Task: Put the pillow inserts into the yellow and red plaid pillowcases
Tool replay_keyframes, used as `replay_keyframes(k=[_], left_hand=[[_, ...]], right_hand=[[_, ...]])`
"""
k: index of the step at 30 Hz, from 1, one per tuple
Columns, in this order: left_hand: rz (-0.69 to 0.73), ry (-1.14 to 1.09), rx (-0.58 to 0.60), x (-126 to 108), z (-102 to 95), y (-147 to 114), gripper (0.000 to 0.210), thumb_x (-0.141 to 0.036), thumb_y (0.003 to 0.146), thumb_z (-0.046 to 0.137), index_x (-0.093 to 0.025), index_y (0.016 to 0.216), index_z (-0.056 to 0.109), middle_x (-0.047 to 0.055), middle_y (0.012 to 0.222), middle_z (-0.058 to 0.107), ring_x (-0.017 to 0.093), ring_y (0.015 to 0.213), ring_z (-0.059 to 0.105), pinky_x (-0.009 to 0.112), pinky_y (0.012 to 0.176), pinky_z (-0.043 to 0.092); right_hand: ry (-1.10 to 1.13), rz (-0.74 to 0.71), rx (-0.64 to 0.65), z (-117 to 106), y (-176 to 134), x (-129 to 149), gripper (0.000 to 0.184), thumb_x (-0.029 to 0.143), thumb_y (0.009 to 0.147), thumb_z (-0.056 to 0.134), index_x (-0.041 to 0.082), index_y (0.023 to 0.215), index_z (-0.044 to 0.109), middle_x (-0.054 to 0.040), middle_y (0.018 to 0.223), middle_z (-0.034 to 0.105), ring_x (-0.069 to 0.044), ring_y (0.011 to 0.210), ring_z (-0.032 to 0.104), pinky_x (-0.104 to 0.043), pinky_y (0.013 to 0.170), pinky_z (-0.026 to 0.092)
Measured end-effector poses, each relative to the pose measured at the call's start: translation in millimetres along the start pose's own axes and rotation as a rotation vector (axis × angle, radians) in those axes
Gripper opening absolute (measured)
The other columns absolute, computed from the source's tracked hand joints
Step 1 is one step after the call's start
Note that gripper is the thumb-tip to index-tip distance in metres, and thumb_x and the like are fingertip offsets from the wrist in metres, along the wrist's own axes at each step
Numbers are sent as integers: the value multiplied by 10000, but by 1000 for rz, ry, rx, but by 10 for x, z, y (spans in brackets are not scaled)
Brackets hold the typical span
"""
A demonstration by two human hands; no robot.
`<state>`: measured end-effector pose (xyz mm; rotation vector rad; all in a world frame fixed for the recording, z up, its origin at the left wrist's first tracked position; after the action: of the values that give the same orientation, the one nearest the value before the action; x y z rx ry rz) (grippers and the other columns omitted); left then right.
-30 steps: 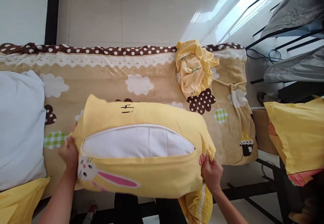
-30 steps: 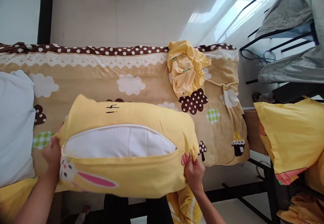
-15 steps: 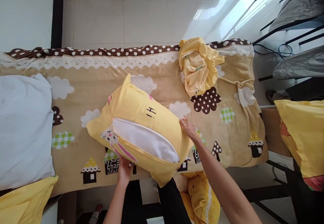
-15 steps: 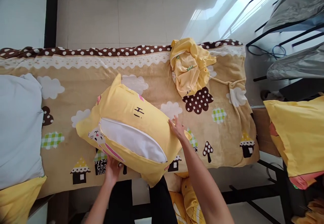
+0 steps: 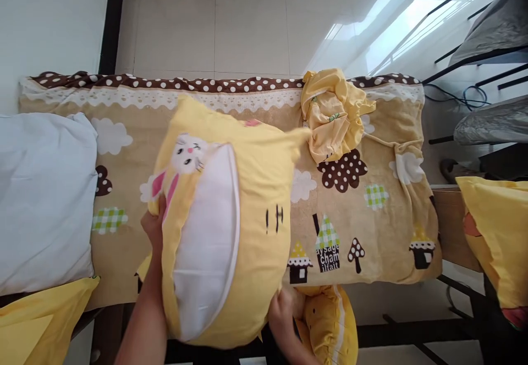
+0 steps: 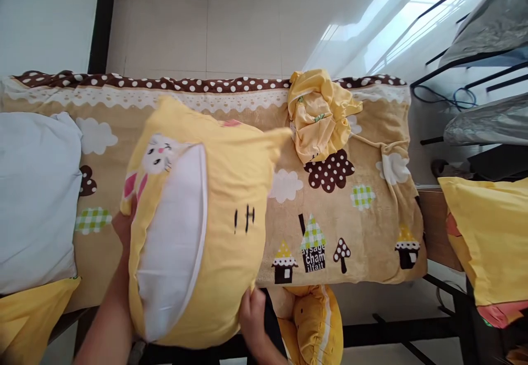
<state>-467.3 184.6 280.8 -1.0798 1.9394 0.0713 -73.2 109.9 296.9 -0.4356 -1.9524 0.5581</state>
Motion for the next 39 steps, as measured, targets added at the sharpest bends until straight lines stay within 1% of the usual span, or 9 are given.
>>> replay_keyframes(k=[5, 10, 15, 19, 24, 28, 32, 35, 39], left_hand=[[283, 362, 112, -608, 128, 237, 575, -628, 863, 478, -158, 1149, 645, 108, 921, 714, 307, 891, 666, 529, 858, 502], [424, 475, 328, -274, 785, -243, 612, -499, 946, 380, -146, 1441, 445, 188, 1443, 528, 337, 1334, 487, 567, 1095, 327], [609, 521, 309, -182, 830, -803, 659, -506, 932, 440, -199, 1509, 354, 143, 1593, 321, 307, 1473, 293, 513, 1189, 181], [691, 533, 305, -26, 625, -1120, 683, -447, 877, 560, -228, 1498, 377, 137, 1552, 404, 300, 1437, 363, 479, 1202, 154], [324, 534, -196, 662, -92, -1078, 521, -307, 876, 494, -184, 1381, 515, 196, 1467, 495, 346, 1385, 427, 559, 1154, 174], [137, 447, -365, 947, -617, -872, 413, -223, 775, 441, -151, 1100, 685, 190, 1112, 709, 352, 1111, 631, 537, 1017, 378], [143, 305, -642, 745, -1099, -716, 445, -237, 671, 493, -114, 1046, 698, 120, 918, 723, 297, 889, 664, 414, 803, 511], [264, 254, -677, 483, -1102, -629, 439, -208, 656, 491, -119, 1028, 706, 79, 890, 709, 257, 839, 654, 385, 786, 526], [375, 295, -399, 320, -656, -479, 415, -131, 678, 432, -126, 983, 713, 130, 967, 724, 298, 997, 669, 442, 933, 494]], right_hand=[[-255, -304, 686, 556, -423, -16, 279, 401, 922, 459, 256, 894, 695, -55, 805, 722, -232, 762, 648, -335, 723, 512], [-386, -441, 224, 260, 698, 429, 233, 320, 938, 433, 197, 954, 629, -103, 907, 675, -232, 865, 608, -348, 796, 472], [-712, -360, -61, 309, 1643, 867, 306, 444, 894, 493, 166, 1008, 549, -141, 1016, 588, -280, 976, 511, -408, 881, 414], [-878, -293, -126, 322, 1966, 1094, 560, 436, 842, 571, 141, 1301, 447, -183, 1244, 540, -324, 1145, 471, -440, 929, 378], [-1148, -172, 46, 376, 2051, 1188, 283, 140, 891, 430, 142, 1131, 581, -183, 1094, 652, -296, 1016, 591, -362, 770, 392], [-1250, -227, 198, 311, 1669, 1352, 291, 27, 864, 361, 164, 892, 616, -118, 817, 691, -211, 742, 639, -294, 606, 308], [-1262, -382, 182, 101, 1084, 1419, 253, 26, 854, 390, 175, 867, 593, -64, 726, 678, -157, 634, 603, -271, 576, 287], [-1309, -312, 227, 41, 898, 1097, 251, 41, 827, 443, 174, 978, 593, -41, 740, 675, -152, 625, 596, -258, 574, 305], [-1310, -297, 91, 138, 1067, 737, 374, 129, 823, 501, 138, 1193, 553, -115, 996, 669, -220, 817, 628, -291, 637, 393]])
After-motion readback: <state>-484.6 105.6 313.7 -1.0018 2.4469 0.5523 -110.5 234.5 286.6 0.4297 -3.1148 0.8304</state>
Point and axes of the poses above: each hand's wrist, its own y-axis towards the middle knuckle, its own z-axis out of the palm, x = y × z, the point moved 8 cm from there along y, towards the middle knuckle
